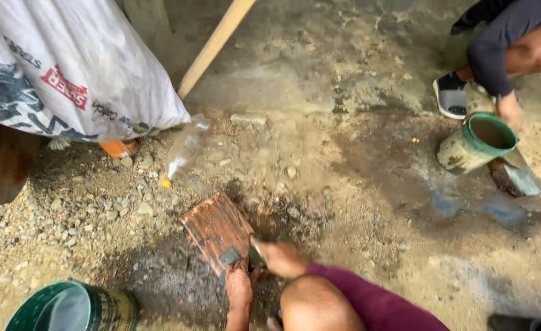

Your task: Sharpening small metal pieces using a whetstone and water on a wooden block at ground level.

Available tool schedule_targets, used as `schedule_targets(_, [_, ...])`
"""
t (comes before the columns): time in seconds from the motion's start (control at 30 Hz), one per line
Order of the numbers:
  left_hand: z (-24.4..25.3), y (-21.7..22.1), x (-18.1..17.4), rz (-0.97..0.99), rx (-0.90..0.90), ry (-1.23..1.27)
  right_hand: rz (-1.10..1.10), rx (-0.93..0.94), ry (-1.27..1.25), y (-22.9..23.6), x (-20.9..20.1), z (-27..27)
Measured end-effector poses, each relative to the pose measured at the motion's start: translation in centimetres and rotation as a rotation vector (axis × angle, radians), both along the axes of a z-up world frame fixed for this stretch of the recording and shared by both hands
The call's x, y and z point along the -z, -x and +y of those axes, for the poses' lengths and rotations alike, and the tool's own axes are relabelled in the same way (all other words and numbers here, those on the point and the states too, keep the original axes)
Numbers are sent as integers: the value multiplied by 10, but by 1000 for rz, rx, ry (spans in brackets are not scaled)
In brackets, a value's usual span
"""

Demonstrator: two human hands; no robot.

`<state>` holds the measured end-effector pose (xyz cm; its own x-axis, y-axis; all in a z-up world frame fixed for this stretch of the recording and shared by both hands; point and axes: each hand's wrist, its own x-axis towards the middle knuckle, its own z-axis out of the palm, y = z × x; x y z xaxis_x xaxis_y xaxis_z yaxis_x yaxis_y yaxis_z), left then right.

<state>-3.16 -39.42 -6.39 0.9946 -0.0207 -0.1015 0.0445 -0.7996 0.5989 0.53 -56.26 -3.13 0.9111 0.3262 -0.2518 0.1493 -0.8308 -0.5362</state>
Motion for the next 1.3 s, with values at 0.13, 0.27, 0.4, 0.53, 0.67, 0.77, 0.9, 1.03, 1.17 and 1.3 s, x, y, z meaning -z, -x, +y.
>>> schedule_targets(0.13, [-7, -2, -5, 72, -11, 0, 57, -110, -9, 21, 28, -29])
schedule_targets(0.27, [-5, 3, 7, 26, -9, -12, 52, -10, -20, -21, 32, -7])
schedule_targets(0.4, [-2, -5, -3, 21, -31, -4, -178, -111, -62, 5, 62, -18])
schedule_targets(0.53, [-7, -4, 32, 42, -10, -18, 255, 36, 78, 17, -69, -3])
schedule_targets(0.67, [-2, 4, -6, -18, -24, -16, -92, -6, -88, -16, 33, -2])
schedule_targets(0.77, [-2, -5, 1, 7, -1, 14, 50, -27, 58, -10, 13, -10])
schedule_targets(0.9, [-5, -4, 11, 7, -3, -24, 177, -100, 49, -1, -15, -17])
schedule_targets(1.03, [-2, -1, 25, -154, 30, 6, 85, -23, -38, -27, 9, -4])
schedule_targets(1.17, [-5, -5, -7, 39, -47, 40, -4, -78, 21, 14, -2, -10])
schedule_targets(1.3, [-8, -1, -10, 29, -29, -38, 16, -79, 34, 4, 18, -10])
